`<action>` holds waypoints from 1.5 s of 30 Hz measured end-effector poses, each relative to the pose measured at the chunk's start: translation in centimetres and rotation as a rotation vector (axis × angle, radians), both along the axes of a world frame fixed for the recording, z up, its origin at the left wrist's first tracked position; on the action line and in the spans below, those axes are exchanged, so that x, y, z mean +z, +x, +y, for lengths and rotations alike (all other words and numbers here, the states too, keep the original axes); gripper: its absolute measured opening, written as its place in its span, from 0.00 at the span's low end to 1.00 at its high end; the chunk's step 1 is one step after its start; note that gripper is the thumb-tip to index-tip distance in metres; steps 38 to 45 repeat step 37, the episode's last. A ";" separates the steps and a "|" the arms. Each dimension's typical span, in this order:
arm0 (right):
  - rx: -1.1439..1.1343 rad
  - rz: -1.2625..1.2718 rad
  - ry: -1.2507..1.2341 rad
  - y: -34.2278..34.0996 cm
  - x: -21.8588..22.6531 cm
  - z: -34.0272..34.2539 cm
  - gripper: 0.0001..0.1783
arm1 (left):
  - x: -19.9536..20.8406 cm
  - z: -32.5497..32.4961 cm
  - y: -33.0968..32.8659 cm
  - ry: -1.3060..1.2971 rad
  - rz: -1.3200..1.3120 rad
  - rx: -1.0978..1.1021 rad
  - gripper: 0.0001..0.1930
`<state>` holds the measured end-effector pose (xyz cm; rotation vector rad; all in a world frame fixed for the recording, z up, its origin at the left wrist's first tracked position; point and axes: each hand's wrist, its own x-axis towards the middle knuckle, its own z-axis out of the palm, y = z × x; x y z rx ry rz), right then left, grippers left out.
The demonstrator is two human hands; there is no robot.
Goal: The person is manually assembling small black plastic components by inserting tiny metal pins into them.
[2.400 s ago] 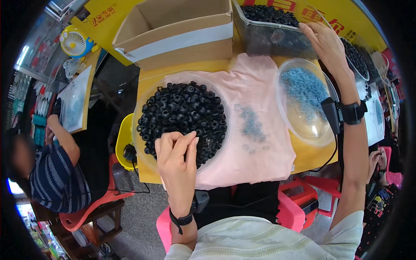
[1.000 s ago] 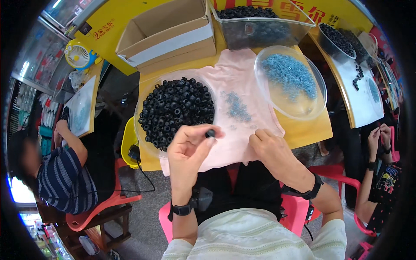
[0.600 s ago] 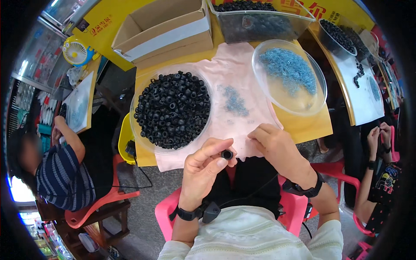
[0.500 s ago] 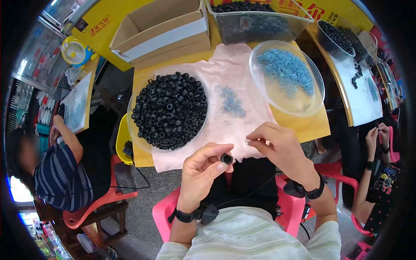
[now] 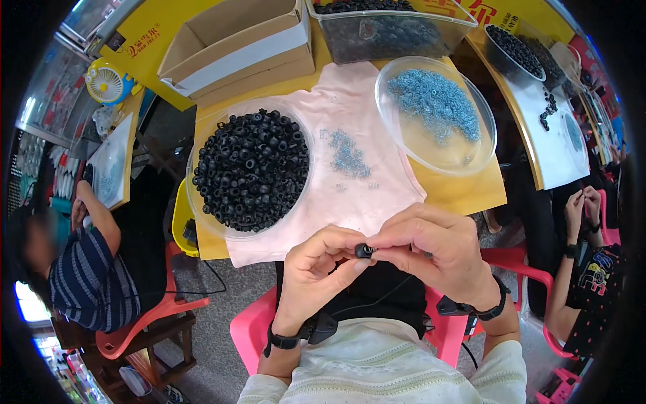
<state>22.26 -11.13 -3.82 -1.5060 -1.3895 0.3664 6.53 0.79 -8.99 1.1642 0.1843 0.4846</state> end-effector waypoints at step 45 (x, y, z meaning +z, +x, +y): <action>0.078 -0.660 -0.257 -1.0 -4.9 15.2 0.03 | -2.5 2.8 -2.8 -0.508 -0.121 -0.009 0.09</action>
